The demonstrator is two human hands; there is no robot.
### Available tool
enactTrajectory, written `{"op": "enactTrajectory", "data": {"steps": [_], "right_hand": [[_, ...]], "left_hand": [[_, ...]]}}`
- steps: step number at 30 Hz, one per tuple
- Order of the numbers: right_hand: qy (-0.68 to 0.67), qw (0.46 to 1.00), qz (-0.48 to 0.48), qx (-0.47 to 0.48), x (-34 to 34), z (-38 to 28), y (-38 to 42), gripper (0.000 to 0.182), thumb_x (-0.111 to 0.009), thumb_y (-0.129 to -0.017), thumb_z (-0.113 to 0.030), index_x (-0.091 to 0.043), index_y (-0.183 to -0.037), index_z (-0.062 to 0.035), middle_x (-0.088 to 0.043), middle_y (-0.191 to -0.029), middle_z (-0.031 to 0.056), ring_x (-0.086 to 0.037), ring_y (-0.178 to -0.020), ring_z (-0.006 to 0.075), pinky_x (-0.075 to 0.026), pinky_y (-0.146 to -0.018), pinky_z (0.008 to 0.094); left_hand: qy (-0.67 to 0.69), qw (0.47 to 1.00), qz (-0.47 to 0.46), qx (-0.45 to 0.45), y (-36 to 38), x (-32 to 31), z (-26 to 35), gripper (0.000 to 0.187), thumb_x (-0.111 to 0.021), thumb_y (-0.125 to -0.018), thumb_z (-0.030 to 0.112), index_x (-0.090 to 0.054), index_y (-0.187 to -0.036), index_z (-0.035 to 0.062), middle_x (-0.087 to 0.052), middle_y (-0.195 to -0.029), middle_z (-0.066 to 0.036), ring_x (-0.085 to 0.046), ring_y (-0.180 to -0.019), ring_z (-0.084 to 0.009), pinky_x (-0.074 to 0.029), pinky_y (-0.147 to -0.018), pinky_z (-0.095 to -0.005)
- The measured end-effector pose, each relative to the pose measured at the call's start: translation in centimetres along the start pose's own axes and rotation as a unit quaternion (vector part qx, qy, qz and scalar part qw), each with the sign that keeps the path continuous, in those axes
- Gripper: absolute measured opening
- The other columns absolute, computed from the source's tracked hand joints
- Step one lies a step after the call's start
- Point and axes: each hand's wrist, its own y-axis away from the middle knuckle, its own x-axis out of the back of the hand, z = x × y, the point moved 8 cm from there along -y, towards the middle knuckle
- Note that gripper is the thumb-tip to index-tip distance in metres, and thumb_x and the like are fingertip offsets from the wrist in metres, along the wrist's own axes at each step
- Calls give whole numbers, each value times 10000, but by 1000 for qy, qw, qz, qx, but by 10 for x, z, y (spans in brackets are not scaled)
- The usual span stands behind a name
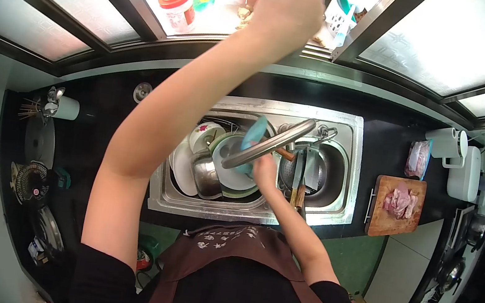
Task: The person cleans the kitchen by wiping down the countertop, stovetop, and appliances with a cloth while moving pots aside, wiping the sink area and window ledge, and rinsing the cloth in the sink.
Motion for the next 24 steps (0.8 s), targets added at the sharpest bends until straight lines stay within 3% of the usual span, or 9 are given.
{"op": "enactTrajectory", "data": {"steps": [2,5,8,9,12,15,18,21,24], "right_hand": [[195,974,-76,88,-46,10,3,422,-544,-843,-55,-586,-1263,-58,-520,-1300,289,-492,-1195,461,-410,-1015,471],[359,918,-57,160,-82,17,21,486,-528,-834,-72,-525,-1315,-8,-426,-1359,339,-406,-1258,508,-361,-1061,509],[281,948,-68,134,-68,6,30,475,-523,-854,-84,-478,-1318,5,-399,-1378,306,-422,-1259,461,-390,-1039,505],[263,955,-65,124,-52,-7,28,435,-532,-854,-93,-510,-1277,4,-440,-1333,295,-454,-1228,444,-409,-1017,498],[211,972,-61,87,-1,-30,27,309,-558,-850,-117,-595,-1136,-8,-555,-1172,246,-550,-1099,389,-470,-924,474],[212,975,-47,54,34,-12,31,172,-580,-835,-126,-637,-968,-34,-627,-953,158,-629,-887,334,-524,-761,455],[249,967,-12,49,64,10,25,123,-576,-828,-109,-635,-921,-53,-636,-917,129,-642,-787,331,-534,-662,441],[310,948,37,58,92,5,11,127,-604,-822,-65,-666,-933,-58,-617,-843,118,-620,-817,342,-517,-672,453],[267,958,32,99,92,-11,3,158,-617,-803,-55,-676,-947,-82,-623,-889,98,-623,-839,321,-523,-690,439]], "left_hand": [[-17,995,-86,51,2,-12,18,340,-466,-849,39,-402,-1157,-90,-466,-1134,-392,-580,-935,-534,-469,-819,-575],[-6,997,-56,-43,4,-35,30,389,-565,-806,32,-458,-1160,-90,-544,-1076,-283,-648,-833,-458,-541,-736,-475],[1,996,-68,-51,3,-47,38,447,-504,-849,55,-449,-1280,-48,-541,-1147,-252,-632,-916,-429,-522,-798,-460],[15,994,-83,-69,1,-52,42,500,-507,-832,36,-415,-1303,-102,-451,-1184,-283,-613,-880,-466,-522,-802,-475],[11,994,-91,-64,-1,-64,50,506,-501,-847,31,-416,-1335,-71,-488,-1207,-269,-624,-988,-424,-525,-846,-439],[44,990,-103,-91,-1,-68,52,620,-531,-866,124,-274,-1397,-66,-407,-1289,-330,-578,-1004,-501,-480,-855,-552],[177,965,-92,-171,19,-57,29,512,-557,-827,74,-465,-1321,-24,-561,-1153,-233,-635,-965,-375,-505,-844,-424],[251,949,-183,-53,78,-48,-38,385,-487,-846,25,-608,-1211,10,-660,-1063,-160,-647,-954,-255,-492,-877,-333],[319,899,-194,229,182,-58,-139,389,-426,-833,-35,-637,-1159,-5,-693,-945,-91,-657,-870,-146,-528,-798,-291]]}}
